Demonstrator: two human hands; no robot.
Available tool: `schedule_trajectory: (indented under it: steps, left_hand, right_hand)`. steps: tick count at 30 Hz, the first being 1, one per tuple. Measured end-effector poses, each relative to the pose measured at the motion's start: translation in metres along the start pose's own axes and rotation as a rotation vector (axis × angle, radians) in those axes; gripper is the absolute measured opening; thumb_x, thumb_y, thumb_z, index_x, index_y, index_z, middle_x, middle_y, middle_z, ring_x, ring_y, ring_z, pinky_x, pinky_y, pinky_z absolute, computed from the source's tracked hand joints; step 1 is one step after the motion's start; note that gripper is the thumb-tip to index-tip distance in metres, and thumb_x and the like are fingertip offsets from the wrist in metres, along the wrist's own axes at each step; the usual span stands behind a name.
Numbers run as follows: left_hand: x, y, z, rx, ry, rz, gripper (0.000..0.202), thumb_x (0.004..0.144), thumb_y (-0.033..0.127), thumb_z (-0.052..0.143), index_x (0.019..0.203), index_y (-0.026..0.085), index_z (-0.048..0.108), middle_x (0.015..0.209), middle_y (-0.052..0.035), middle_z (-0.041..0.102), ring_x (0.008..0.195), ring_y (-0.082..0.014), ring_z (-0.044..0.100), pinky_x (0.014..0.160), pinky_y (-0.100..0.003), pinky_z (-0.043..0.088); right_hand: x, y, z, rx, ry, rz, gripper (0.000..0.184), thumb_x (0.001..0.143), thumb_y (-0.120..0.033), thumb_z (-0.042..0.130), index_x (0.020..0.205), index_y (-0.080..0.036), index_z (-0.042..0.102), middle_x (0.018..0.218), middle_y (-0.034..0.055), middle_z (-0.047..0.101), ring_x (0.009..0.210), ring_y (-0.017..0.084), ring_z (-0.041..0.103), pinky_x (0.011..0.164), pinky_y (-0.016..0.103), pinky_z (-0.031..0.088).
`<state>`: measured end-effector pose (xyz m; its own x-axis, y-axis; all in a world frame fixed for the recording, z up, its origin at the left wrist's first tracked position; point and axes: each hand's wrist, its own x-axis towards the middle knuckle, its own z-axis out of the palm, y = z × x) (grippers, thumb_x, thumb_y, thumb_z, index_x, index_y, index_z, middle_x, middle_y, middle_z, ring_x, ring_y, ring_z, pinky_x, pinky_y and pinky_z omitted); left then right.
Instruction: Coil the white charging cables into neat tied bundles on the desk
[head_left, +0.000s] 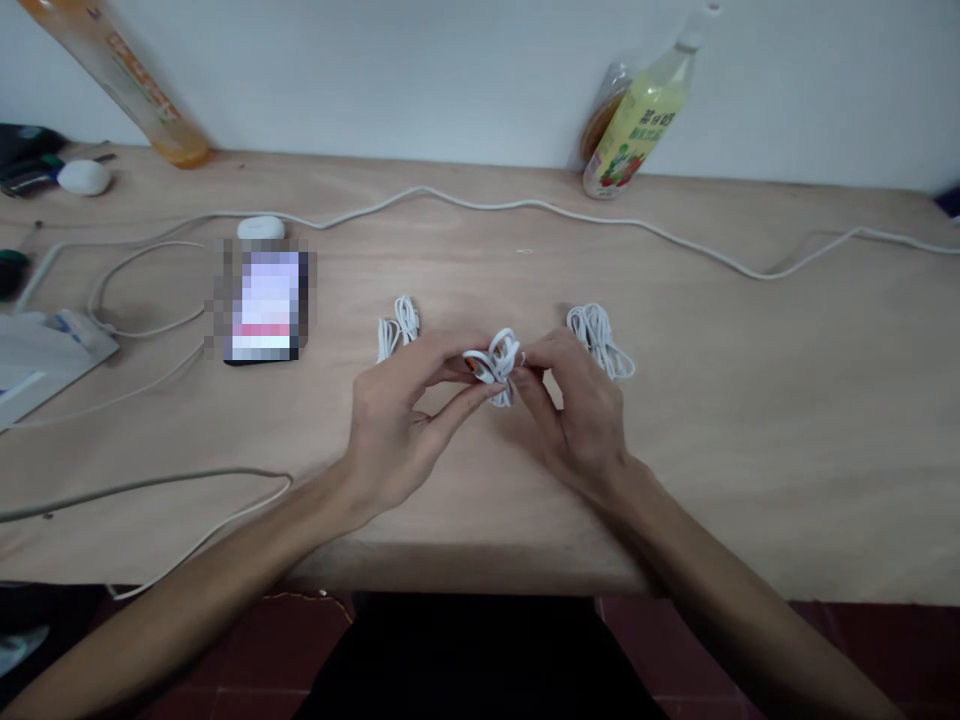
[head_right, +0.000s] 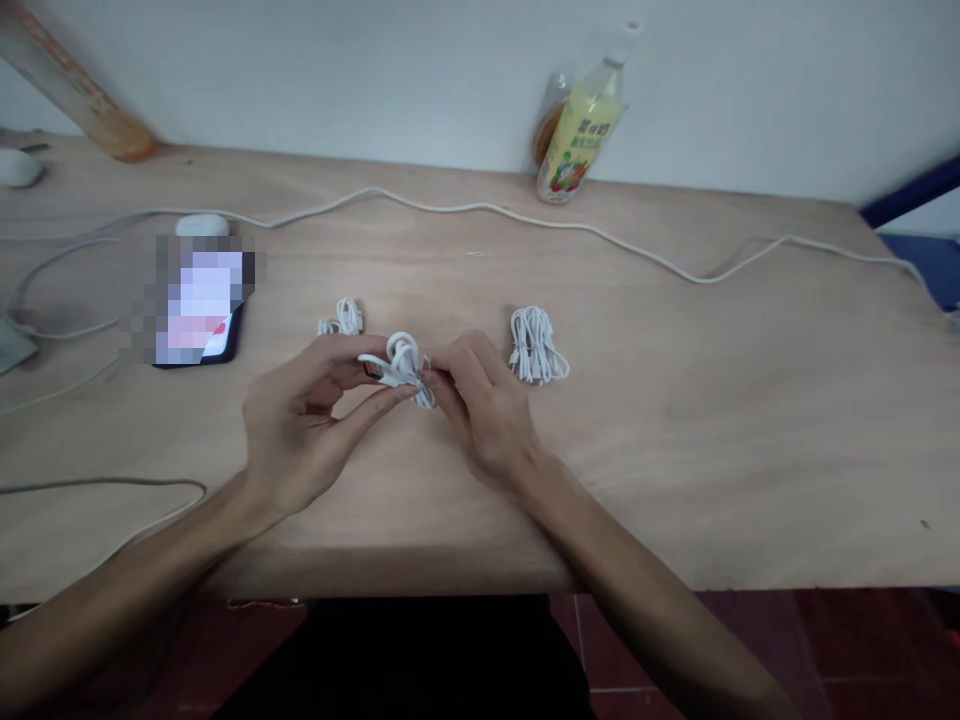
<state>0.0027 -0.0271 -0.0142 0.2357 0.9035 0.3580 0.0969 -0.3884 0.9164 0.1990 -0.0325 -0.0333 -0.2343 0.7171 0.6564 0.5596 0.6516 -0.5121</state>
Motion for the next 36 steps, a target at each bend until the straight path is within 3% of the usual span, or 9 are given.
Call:
schedule_trajectory:
  steps: [4, 14, 24, 30, 32, 36]
  left_hand:
    - [0.001, -0.002, -0.001, -0.024, 0.009, -0.010, 0.023, 0.095, 0.026, 0.086, 0.116, 0.022, 0.079, 0.112, -0.0037, 0.083, 0.097, -0.0193, 0.081, 0.097, -0.034, 0.067]
    - [0.014, 0.001, 0.001, -0.331, -0.053, -0.250, 0.034, 0.088, 0.020, 0.089, 0.118, 0.019, 0.074, 0.101, -0.0016, 0.083, 0.094, -0.0174, 0.080, 0.089, -0.029, 0.066]
    - [0.016, 0.000, 0.000, -0.398, -0.095, -0.366, 0.042, 0.089, 0.019, 0.084, 0.129, 0.018, 0.071, 0.112, -0.0059, 0.084, 0.107, -0.0225, 0.079, 0.096, -0.036, 0.063]
    - [0.017, 0.002, -0.004, -0.452, -0.125, -0.526, 0.056, 0.086, 0.019, 0.086, 0.139, 0.016, 0.070, 0.111, -0.0065, 0.085, 0.104, -0.0230, 0.080, 0.103, -0.040, 0.061]
    - [0.017, 0.004, -0.004, -0.503, -0.137, -0.590, 0.057, 0.087, 0.018, 0.085, 0.142, 0.016, 0.070, 0.112, -0.0070, 0.085, 0.105, -0.0228, 0.080, 0.099, -0.038, 0.063]
    - [0.017, 0.007, -0.005, -0.679, -0.179, -0.678, 0.055, 0.091, 0.016, 0.080, 0.145, 0.017, 0.068, 0.120, -0.0108, 0.083, 0.093, -0.0228, 0.081, 0.078, -0.035, 0.068]
  right_hand:
    - [-0.001, -0.001, 0.005, 0.078, 0.026, 0.093, 0.016, 0.107, -0.011, 0.056, 0.101, -0.026, 0.061, 0.086, -0.0017, 0.063, 0.079, 0.016, 0.061, 0.070, 0.031, 0.048]
    - [-0.004, -0.008, 0.011, 0.305, 0.061, 0.312, 0.011, 0.107, -0.020, 0.058, 0.098, -0.025, 0.060, 0.084, -0.0035, 0.060, 0.073, 0.014, 0.057, 0.068, 0.030, 0.046]
    - [-0.003, -0.007, 0.007, 0.284, 0.035, 0.367, 0.021, 0.108, -0.023, 0.053, 0.090, -0.024, 0.063, 0.081, -0.0019, 0.063, 0.073, 0.015, 0.059, 0.070, 0.032, 0.046]
    - [-0.002, -0.008, 0.005, 0.314, 0.064, 0.417, 0.017, 0.108, -0.025, 0.055, 0.093, -0.024, 0.063, 0.081, -0.0031, 0.067, 0.072, 0.015, 0.061, 0.070, 0.032, 0.049]
    - [-0.003, -0.008, 0.006, 0.340, 0.072, 0.425, 0.015, 0.108, -0.024, 0.055, 0.096, -0.025, 0.063, 0.082, -0.0033, 0.069, 0.073, 0.015, 0.063, 0.070, 0.032, 0.050]
    - [-0.004, -0.007, 0.008, 0.359, 0.133, 0.427, 0.007, 0.107, -0.024, 0.058, 0.104, -0.026, 0.064, 0.087, -0.0025, 0.071, 0.077, 0.016, 0.066, 0.071, 0.033, 0.052]
